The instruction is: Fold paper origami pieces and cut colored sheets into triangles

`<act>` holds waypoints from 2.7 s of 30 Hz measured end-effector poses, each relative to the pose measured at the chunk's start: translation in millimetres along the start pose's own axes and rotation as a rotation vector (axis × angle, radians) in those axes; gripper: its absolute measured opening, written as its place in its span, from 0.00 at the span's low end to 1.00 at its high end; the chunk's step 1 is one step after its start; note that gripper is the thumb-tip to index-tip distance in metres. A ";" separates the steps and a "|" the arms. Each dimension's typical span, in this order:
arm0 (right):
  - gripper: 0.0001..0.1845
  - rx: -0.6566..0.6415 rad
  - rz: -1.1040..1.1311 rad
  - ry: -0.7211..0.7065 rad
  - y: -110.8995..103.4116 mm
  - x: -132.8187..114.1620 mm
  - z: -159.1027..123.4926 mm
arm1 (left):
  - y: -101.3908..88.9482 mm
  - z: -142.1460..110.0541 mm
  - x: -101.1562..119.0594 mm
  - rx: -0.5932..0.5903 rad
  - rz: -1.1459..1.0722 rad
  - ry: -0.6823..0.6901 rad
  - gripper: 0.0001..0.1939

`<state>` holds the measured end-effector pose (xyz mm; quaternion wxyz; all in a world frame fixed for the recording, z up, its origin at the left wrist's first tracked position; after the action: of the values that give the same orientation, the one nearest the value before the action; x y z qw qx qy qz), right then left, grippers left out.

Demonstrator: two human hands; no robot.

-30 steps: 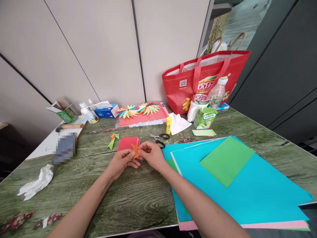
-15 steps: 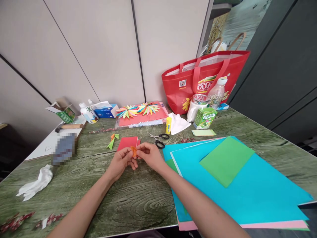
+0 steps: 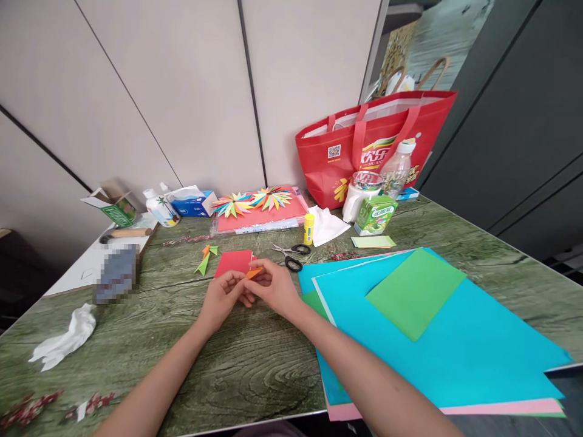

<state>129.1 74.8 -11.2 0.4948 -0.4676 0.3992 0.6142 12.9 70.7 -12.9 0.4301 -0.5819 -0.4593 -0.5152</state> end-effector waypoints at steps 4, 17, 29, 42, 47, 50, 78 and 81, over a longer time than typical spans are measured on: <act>0.10 0.033 -0.055 0.027 -4.2 1.1 1.3 | -1.0 -1.2 2.8 0.053 0.058 0.032 0.14; 0.10 0.025 0.046 0.010 -5.9 -3.2 4.4 | -7.2 -2.0 9.6 0.096 0.029 0.213 0.08; 0.12 0.027 0.041 -0.025 -4.9 -5.2 2.9 | -12.7 -6.8 15.5 0.180 0.051 0.266 0.07; 0.11 0.000 0.106 -0.073 -3.0 -10.5 2.2 | -13.2 -15.4 33.7 0.254 0.157 0.412 0.03; 0.10 0.052 0.094 -0.097 -4.7 -14.5 0.6 | -14.2 -11.9 25.7 0.223 -0.055 0.297 0.06; 0.10 0.065 0.085 -0.116 -5.3 -16.7 0.0 | -14.1 -13.1 28.2 0.222 -0.049 0.328 0.06; 0.07 0.042 -0.342 -0.411 -2.2 -40.9 -8.3 | -12.8 -12.8 24.8 0.225 -0.164 0.239 0.12; 0.07 0.053 -0.359 -0.408 -2.6 -42.9 -8.7 | -12.7 -11.7 23.6 0.217 -0.151 0.208 0.10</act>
<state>136.3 57.0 28.2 0.6781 -0.3842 0.2180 0.5874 -0.8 64.2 12.1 0.4959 -0.4394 -0.5076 -0.5508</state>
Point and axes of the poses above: each hand's wrist, its own z-axis towards the middle knuckle, its own y-axis out of the palm, x = y × z, the point moved 6 cm from there along z, towards the middle knuckle, and after that the axes turned 4 degrees about -y, right-handed, at the moved point
